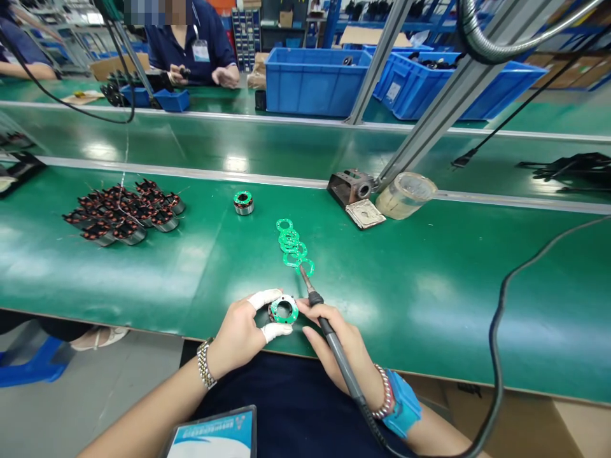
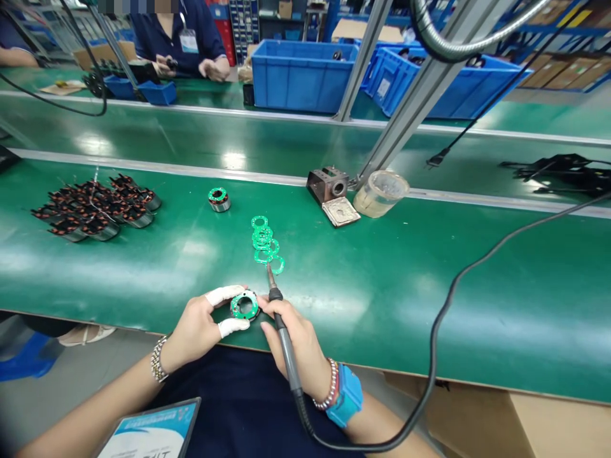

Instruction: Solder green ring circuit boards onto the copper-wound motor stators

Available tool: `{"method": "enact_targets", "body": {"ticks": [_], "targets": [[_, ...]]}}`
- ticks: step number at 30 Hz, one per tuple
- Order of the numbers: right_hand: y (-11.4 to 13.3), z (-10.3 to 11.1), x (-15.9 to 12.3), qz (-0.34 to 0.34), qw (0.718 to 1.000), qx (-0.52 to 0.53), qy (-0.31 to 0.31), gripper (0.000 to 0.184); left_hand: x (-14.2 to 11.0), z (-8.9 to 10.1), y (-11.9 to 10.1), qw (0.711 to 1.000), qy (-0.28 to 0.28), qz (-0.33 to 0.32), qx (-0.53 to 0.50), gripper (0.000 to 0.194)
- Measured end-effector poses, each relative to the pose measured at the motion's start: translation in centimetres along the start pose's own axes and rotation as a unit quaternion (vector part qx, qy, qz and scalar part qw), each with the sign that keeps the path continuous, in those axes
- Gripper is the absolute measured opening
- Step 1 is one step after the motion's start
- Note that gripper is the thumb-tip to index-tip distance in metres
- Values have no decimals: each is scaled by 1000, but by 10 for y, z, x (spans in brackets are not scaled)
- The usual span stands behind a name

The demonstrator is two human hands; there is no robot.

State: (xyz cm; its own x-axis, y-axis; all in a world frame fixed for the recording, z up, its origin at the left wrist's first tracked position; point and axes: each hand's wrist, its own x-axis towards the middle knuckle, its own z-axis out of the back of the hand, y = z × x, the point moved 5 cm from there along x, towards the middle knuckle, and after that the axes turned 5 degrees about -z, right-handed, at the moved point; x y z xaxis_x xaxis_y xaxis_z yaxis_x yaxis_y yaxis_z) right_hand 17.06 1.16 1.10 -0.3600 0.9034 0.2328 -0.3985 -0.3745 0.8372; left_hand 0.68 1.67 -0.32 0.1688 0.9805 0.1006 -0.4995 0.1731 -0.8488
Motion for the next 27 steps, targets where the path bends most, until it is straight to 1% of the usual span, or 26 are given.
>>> {"method": "enact_targets", "body": {"ticks": [3,6,7,9,11,13,16,19,20,21,24,26,27], "targets": [[2,4,2,12,1000,-4,6,24,-3,-2,2,999,-1,19,-50,46],[4,8,8,19,1000,0,-1,31,-5,-1,4,984,12,44,-170,59],[5,8,10,20,1000,2,-4,34,-4,1,4,976,13,56,-212,57],[8,4,16,29,1000,6,-3,41,0,7,6,961,11,85,-263,42],[11,-3,22,40,999,7,11,46,7,11,6,961,19,105,-254,28],[14,-9,27,45,999,11,27,45,14,13,4,968,37,103,-224,21],[15,-10,34,60,996,30,61,41,20,13,-1,971,57,90,-213,21],[15,-5,38,81,991,47,99,40,20,9,-1,969,71,100,-216,23],[14,-3,39,81,991,44,97,40,20,8,-1,968,76,103,-215,24],[13,-1,41,76,993,35,81,39,20,7,-1,968,80,105,-214,24],[13,2,45,73,997,-1,-2,30,20,6,-1,966,91,101,-221,25],[17,-1,48,98,995,-17,-33,26,20,6,-2,964,97,97,-227,25],[20,-4,49,114,993,-22,-36,25,20,6,-2,964,99,95,-229,24]]}}
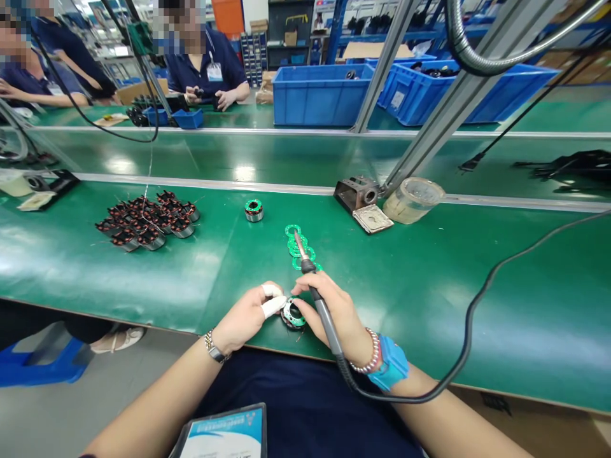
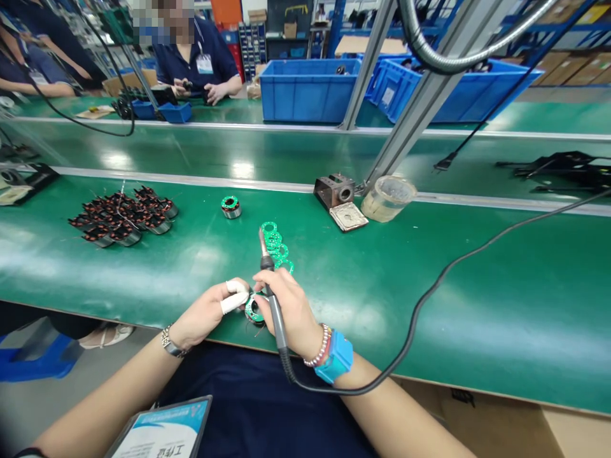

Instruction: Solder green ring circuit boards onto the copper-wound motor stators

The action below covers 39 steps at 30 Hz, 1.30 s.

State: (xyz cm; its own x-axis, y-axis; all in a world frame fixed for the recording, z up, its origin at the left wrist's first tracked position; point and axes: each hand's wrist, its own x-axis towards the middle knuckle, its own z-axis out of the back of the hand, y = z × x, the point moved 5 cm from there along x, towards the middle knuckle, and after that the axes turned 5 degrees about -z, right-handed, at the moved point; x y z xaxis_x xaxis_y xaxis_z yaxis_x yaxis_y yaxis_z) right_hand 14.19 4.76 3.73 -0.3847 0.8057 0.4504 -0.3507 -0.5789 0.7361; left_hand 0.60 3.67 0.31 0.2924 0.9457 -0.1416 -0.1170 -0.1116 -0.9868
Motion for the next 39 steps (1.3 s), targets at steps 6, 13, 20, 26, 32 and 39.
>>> {"method": "enact_targets", "body": {"ticks": [6,13,20,26,32,39], "targets": [[8,-8,4,53,997,-46,15,24,-2,-2,0,999,3,-10,-51,20],[11,-11,-7,77,991,-103,45,25,-2,-2,-1,998,-21,-41,-30,16],[18,20,-13,9,999,-32,-18,16,1,2,0,999,-31,-27,-34,18],[23,44,-22,14,1000,1,11,23,3,3,1,998,2,-9,-63,16],[22,49,-20,-8,999,46,9,20,4,6,5,998,24,5,-54,13],[18,42,-19,-43,996,69,30,18,5,6,7,998,28,16,-56,11]]}}
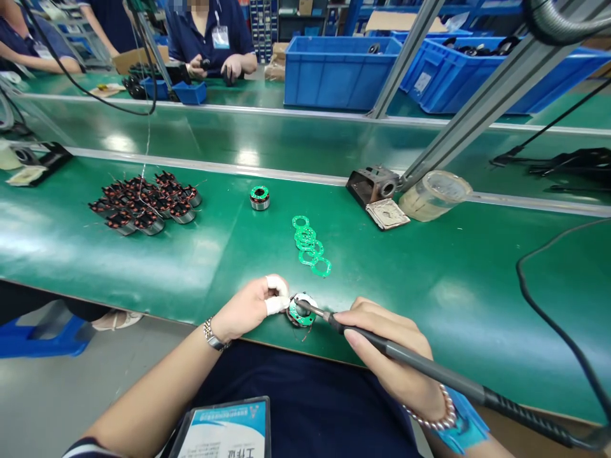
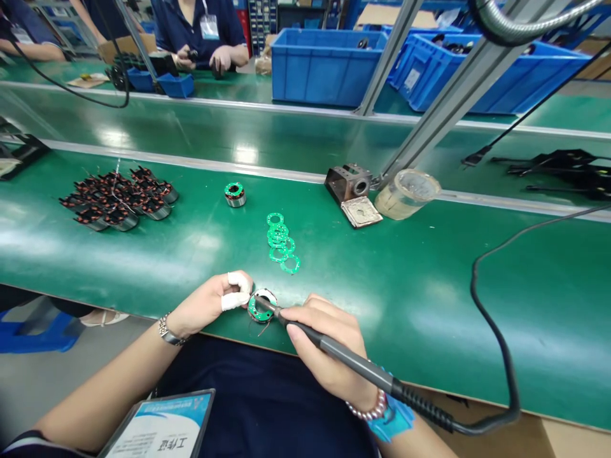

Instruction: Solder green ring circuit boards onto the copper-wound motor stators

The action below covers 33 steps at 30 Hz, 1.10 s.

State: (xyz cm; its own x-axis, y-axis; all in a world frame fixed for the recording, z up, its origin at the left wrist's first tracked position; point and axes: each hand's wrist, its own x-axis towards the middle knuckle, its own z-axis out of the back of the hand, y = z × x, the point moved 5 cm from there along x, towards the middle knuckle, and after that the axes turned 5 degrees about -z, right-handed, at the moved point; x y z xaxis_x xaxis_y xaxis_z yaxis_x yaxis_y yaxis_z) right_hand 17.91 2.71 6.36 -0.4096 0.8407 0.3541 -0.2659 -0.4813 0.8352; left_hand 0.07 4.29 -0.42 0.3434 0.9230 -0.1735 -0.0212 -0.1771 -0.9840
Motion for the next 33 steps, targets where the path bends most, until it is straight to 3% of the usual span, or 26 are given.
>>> {"method": "enact_targets", "body": {"ticks": [20,26,29,33], "targets": [[-3,2,4,40,999,-35,-10,20,1,-1,-1,1000,-19,-4,1,13],[-17,-29,19,71,988,-68,116,22,-3,0,-1,999,-32,-15,11,13],[-21,-32,20,59,988,-79,121,23,-15,6,-2,995,-63,-47,62,9],[-22,-32,12,41,991,-90,93,25,-29,-2,-5,984,1,-102,149,10]]}}
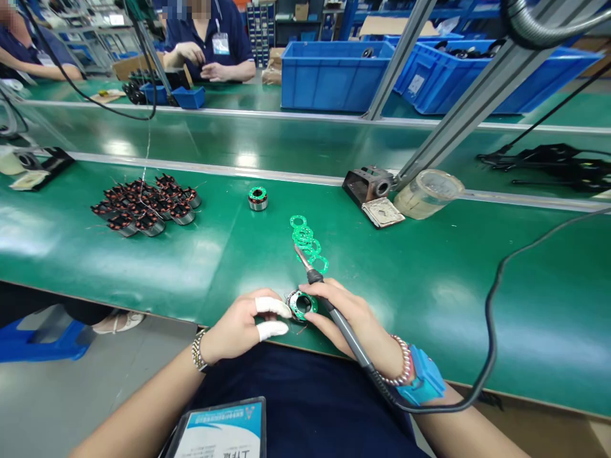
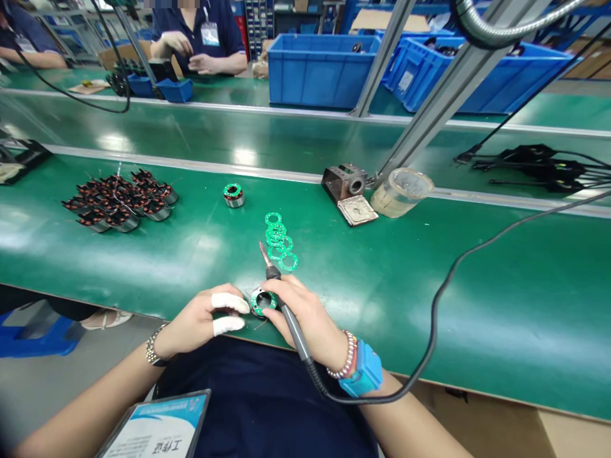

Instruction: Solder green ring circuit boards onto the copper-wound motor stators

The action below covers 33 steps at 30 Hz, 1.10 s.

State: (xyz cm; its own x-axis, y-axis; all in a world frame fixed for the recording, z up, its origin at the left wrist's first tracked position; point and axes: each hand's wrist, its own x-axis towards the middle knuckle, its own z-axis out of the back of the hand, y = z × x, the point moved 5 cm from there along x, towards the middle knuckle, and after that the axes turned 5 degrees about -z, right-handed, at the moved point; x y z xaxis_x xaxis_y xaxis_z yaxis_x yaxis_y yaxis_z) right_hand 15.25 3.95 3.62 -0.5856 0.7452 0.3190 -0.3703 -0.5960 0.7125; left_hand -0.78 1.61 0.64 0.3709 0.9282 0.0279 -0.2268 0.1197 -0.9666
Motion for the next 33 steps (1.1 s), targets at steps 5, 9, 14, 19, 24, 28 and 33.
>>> {"method": "enact_targets", "body": {"ticks": [5,9,14,19,24,28,33], "targets": [[3,-3,-11,-21,998,-16,-49,30,7,-7,4,991,-34,89,-89,12],[7,-4,-11,-11,997,-20,-75,28,13,-11,9,974,-36,156,-158,17],[12,-7,6,1,997,18,-78,21,13,-12,9,970,-32,150,-188,21],[14,-14,15,-2,998,29,-61,22,12,-14,8,969,-30,144,-199,24],[17,-14,12,2,996,19,-85,24,11,-13,10,967,-56,153,-195,25],[17,1,6,-24,991,25,-132,18,13,-13,9,965,-59,153,-206,24],[18,25,-6,-37,991,45,-118,13,13,-11,10,965,-59,157,-201,19]]}}
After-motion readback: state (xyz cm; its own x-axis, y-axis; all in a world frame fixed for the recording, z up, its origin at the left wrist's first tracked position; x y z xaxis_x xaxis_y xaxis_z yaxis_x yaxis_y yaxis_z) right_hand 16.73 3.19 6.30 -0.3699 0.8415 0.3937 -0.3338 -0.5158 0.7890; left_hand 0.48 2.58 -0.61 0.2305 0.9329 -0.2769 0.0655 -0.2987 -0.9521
